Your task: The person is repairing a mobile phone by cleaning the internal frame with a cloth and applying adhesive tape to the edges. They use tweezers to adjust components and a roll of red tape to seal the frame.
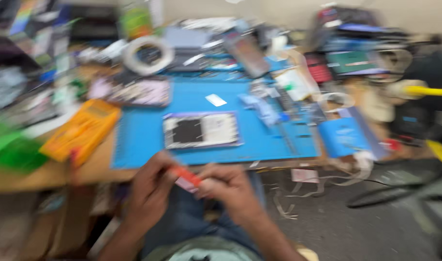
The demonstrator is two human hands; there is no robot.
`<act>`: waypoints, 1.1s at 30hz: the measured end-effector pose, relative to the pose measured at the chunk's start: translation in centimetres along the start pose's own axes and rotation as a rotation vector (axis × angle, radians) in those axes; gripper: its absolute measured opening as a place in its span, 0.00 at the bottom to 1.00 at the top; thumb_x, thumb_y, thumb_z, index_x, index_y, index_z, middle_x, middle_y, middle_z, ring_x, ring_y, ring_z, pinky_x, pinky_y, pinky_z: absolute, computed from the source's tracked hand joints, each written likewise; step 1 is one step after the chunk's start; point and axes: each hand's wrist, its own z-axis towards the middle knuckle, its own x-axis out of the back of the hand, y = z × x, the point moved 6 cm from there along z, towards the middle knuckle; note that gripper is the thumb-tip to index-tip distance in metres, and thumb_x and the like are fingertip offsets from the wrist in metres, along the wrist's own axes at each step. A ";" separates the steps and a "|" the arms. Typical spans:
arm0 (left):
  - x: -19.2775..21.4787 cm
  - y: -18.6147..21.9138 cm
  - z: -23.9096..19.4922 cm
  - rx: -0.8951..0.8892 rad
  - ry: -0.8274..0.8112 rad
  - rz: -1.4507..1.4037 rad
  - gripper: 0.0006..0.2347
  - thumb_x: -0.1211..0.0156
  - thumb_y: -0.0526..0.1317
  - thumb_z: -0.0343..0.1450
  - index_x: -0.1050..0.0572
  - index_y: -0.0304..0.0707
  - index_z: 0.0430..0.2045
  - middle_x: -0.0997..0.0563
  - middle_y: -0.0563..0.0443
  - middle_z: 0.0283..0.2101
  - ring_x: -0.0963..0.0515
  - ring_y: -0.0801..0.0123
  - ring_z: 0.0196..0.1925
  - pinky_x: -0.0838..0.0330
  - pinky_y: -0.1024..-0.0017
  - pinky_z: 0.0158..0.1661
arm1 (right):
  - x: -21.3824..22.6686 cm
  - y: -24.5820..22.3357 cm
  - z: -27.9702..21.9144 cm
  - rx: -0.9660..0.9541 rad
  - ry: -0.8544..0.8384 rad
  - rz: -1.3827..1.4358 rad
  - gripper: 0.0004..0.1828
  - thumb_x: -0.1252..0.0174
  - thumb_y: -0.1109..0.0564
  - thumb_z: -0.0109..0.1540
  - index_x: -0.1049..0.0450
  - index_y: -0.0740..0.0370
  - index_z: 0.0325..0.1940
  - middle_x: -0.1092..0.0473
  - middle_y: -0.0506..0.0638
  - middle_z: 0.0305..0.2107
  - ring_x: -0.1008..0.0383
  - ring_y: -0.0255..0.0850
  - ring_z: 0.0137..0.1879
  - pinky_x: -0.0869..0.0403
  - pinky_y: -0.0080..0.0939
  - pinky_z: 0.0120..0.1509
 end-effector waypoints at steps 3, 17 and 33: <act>-0.2 -2.2 -0.4 0.093 0.194 -0.437 0.05 0.49 0.37 0.81 0.28 0.33 0.41 0.25 0.54 0.39 0.27 0.77 0.43 0.30 0.75 0.46 | -0.3 0.0 -0.3 0.184 -0.058 0.060 0.10 0.38 0.59 0.63 0.21 0.72 0.37 0.25 0.54 0.32 0.25 0.39 0.41 0.27 0.40 0.50; -0.2 -1.3 -0.4 0.111 0.179 -0.786 0.08 0.41 0.41 0.80 0.25 0.35 0.43 0.25 0.55 0.36 0.27 0.78 0.41 0.31 0.77 0.46 | -1.1 1.0 0.3 0.249 -0.069 0.134 0.14 0.36 0.54 0.64 0.22 0.72 0.37 0.27 0.54 0.31 0.31 0.39 0.40 0.32 0.39 0.49; -0.3 -2.2 -1.0 0.185 0.209 -0.864 0.10 0.41 0.45 0.76 0.26 0.38 0.40 0.24 0.57 0.38 0.26 0.79 0.41 0.32 0.78 0.45 | -1.1 2.2 0.4 0.245 -0.034 0.150 0.13 0.34 0.55 0.62 0.20 0.72 0.38 0.28 0.53 0.30 0.31 0.39 0.40 0.32 0.40 0.49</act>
